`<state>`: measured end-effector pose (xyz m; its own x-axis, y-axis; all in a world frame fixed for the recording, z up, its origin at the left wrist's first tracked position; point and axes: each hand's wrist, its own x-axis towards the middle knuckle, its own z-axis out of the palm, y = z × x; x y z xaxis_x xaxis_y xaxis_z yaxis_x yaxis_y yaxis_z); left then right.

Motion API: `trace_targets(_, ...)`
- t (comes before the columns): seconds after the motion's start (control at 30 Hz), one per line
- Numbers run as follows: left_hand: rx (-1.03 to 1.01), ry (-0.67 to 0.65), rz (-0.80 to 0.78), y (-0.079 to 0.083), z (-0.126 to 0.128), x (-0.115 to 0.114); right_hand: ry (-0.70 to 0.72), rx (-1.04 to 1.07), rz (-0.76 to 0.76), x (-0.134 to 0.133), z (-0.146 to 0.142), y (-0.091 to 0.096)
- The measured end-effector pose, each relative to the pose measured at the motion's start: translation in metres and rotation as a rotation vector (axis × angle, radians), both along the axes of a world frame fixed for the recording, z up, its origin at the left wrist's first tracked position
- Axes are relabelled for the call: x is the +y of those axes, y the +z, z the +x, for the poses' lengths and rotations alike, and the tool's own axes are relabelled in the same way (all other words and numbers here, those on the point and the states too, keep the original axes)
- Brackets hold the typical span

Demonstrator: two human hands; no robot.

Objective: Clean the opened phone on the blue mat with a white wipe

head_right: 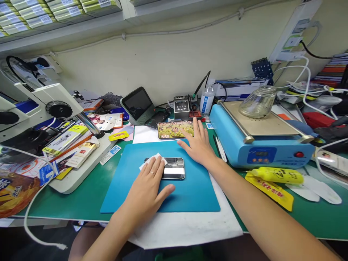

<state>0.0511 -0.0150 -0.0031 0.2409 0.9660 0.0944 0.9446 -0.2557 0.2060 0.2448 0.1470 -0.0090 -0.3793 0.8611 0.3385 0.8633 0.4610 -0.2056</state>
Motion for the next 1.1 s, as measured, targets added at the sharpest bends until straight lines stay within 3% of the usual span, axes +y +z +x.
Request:
trace_targets(0.23,-0.065,-0.133,-0.06,0.008,0.018,0.0,0.015,0.022,0.04,0.001,0.008,0.002)
trace_targets(0.67,-0.013,-0.009,-0.009,0.001,0.005,0.003,-0.046,-0.004,0.0,-0.003,0.01,0.002)
trace_targets(1.1,0.025,-0.005,0.026,-0.002,0.006,0.003,0.046,-0.046,0.072,-0.005,0.004,-0.002)
